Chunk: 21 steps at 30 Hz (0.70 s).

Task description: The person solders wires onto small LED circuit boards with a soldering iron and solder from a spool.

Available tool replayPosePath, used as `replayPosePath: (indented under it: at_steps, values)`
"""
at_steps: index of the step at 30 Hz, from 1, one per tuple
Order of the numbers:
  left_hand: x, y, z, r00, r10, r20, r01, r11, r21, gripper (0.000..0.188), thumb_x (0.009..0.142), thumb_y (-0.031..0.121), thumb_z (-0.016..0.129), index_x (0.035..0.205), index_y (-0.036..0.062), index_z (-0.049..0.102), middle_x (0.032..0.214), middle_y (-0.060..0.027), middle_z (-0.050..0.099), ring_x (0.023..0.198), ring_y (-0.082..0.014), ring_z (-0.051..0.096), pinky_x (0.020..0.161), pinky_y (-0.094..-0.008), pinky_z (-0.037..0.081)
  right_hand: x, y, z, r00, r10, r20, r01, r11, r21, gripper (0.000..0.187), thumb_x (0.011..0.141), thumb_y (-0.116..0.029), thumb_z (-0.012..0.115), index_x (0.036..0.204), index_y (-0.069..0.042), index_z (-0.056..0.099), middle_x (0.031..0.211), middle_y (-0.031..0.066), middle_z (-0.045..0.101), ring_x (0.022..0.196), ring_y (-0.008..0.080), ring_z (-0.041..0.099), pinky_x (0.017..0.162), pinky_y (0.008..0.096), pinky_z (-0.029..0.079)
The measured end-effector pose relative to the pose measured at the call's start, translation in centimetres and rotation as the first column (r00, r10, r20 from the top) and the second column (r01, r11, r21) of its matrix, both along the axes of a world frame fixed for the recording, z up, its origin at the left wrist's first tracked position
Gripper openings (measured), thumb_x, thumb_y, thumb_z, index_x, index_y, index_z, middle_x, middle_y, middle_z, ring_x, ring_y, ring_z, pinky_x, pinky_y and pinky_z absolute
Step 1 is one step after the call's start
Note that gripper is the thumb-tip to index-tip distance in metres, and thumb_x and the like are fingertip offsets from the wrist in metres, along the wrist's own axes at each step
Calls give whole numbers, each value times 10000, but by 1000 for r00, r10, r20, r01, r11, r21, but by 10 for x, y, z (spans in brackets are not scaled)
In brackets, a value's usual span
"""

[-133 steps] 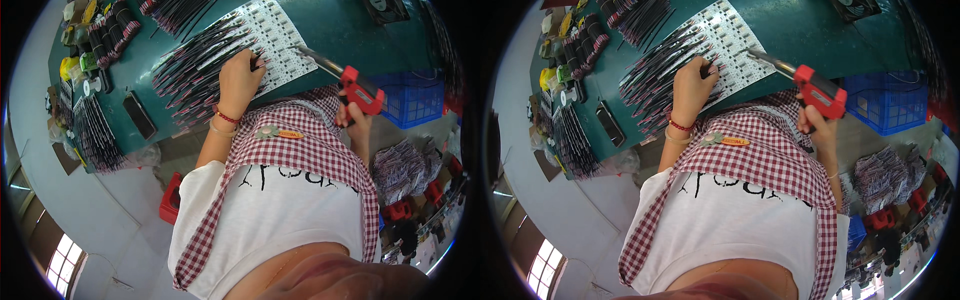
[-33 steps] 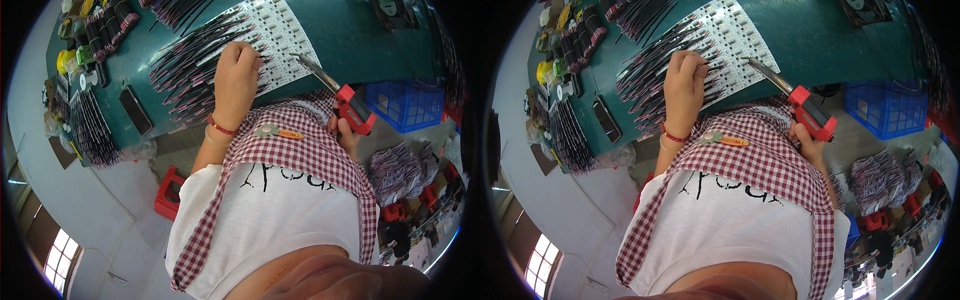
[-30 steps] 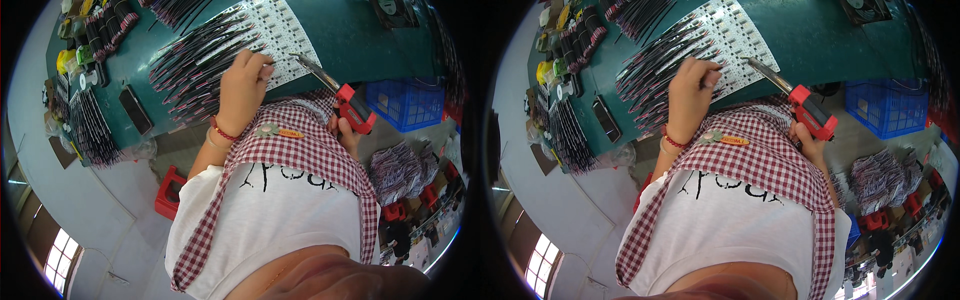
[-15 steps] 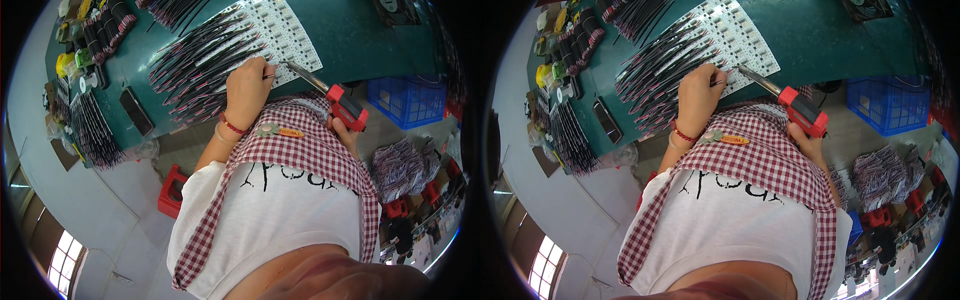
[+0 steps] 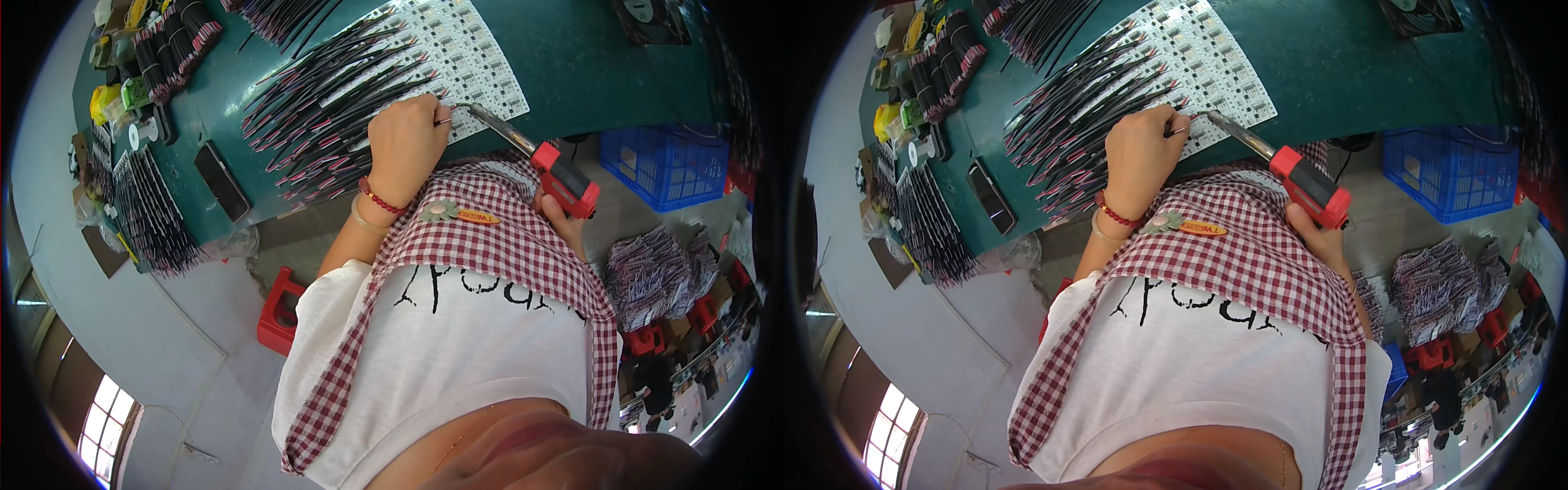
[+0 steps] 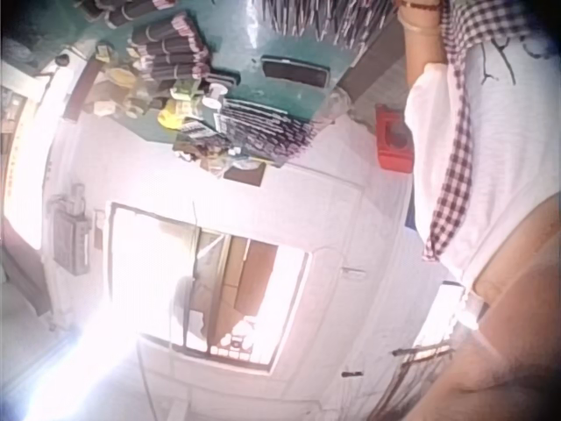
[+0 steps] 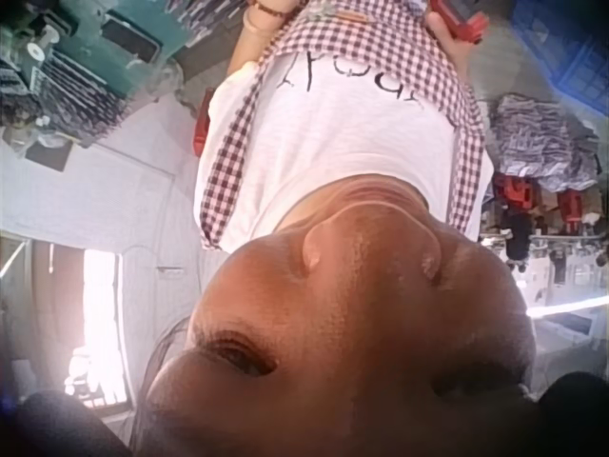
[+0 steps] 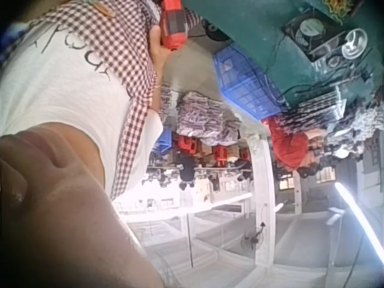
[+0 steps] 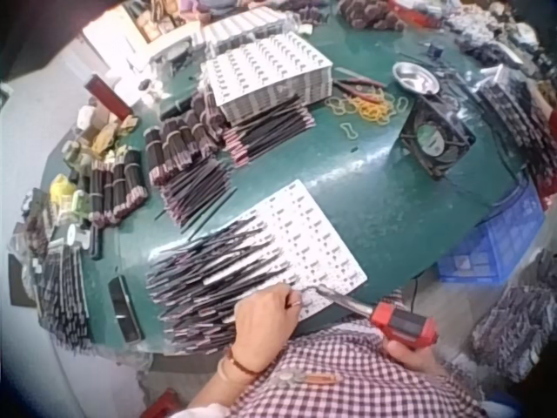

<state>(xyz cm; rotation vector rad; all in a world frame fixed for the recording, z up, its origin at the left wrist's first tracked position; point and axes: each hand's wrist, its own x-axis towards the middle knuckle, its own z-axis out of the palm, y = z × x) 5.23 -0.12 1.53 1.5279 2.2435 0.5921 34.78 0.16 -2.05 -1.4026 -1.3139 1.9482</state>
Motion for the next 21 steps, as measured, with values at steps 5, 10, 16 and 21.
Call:
replayPosePath:
  at_steps: [5, 10, 16, 21]
  values:
    - [0, 0, -1, 1000, -14, -14, 14, 1000, 21, 190, 776, 164, 648, 638, 37, 621, 587, -156, 592, 550, -333, 594, 501, -413, 461, -7, -3, 7, 997, -65, 49, 65, 998, -10, 276, 826, -132, 698, 1071, -25, 632, 979, 51, 649, 892, 136, 596, 804, 296, 472]
    - [-2, 3, 1, 1000, -14, 1, 14, 1000, -25, 191, 770, 165, 649, 635, 31, 629, 585, -166, 595, 547, -342, 599, 506, -418, 473, -6, -5, 7, 995, -99, -17, 99, 994, 38, 238, 832, -133, 686, 1032, -15, 633, 867, 35, 642, 750, 105, 581, 677, 262, 465]
    - [-4, 4, 4, 999, -38, -13, 37, 998, -46, 185, 771, 165, 645, 644, 31, 642, 590, -171, 598, 554, -345, 605, 512, -415, 483, -19, 3, 28, 990, -135, -35, 135, 991, -14, 221, 836, -152, 673, 995, -6, 624, 752, 14, 603, 615, 76, 517, 561, 230, 403]
    - [-9, 5, 3, 997, -68, 43, 71, 995, -72, 197, 810, 215, 631, 726, 44, 681, 592, -172, 585, 573, -361, 590, 531, -415, 464, -15, 1, 24, 994, -99, -50, 100, 995, 5, 241, 833, -156, 678, 1015, -10, 616, 755, 12, 598, 628, 78, 519, 571, 235, 406]
